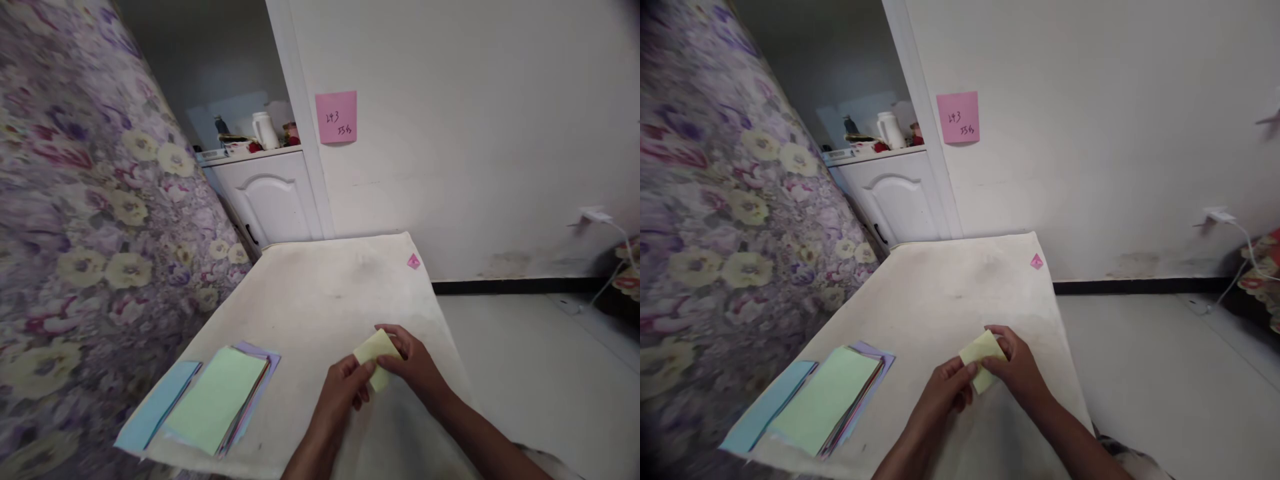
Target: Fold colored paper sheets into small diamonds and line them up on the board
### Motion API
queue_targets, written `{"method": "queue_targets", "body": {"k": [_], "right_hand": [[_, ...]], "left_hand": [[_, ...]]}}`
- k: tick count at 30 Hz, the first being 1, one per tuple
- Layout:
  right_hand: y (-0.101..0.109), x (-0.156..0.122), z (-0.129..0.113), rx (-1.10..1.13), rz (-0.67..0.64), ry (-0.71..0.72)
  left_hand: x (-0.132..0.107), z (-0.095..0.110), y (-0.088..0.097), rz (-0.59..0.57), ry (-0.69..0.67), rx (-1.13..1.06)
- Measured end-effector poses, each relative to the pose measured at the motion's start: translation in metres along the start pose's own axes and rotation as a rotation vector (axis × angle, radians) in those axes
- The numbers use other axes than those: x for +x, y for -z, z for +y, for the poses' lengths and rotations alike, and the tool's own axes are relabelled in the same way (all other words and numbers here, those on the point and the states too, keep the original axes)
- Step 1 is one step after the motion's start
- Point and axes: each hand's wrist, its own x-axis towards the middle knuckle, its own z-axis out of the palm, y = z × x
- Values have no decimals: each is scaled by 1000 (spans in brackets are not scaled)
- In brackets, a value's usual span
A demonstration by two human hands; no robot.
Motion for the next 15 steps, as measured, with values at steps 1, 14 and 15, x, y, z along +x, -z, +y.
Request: {"method": "queue_targets", "body": {"k": [1,14,15], "right_hand": [[0,-2,-2,-5,1,9],[-1,-73,-6,148,198,49],[1,-78,-6,162,215,44]], "left_hand": [[-2,-1,-3,-19,4,0],[-103,-38,-11,-48,-7,18],[-119,-40,-7,-85,2,32]]}}
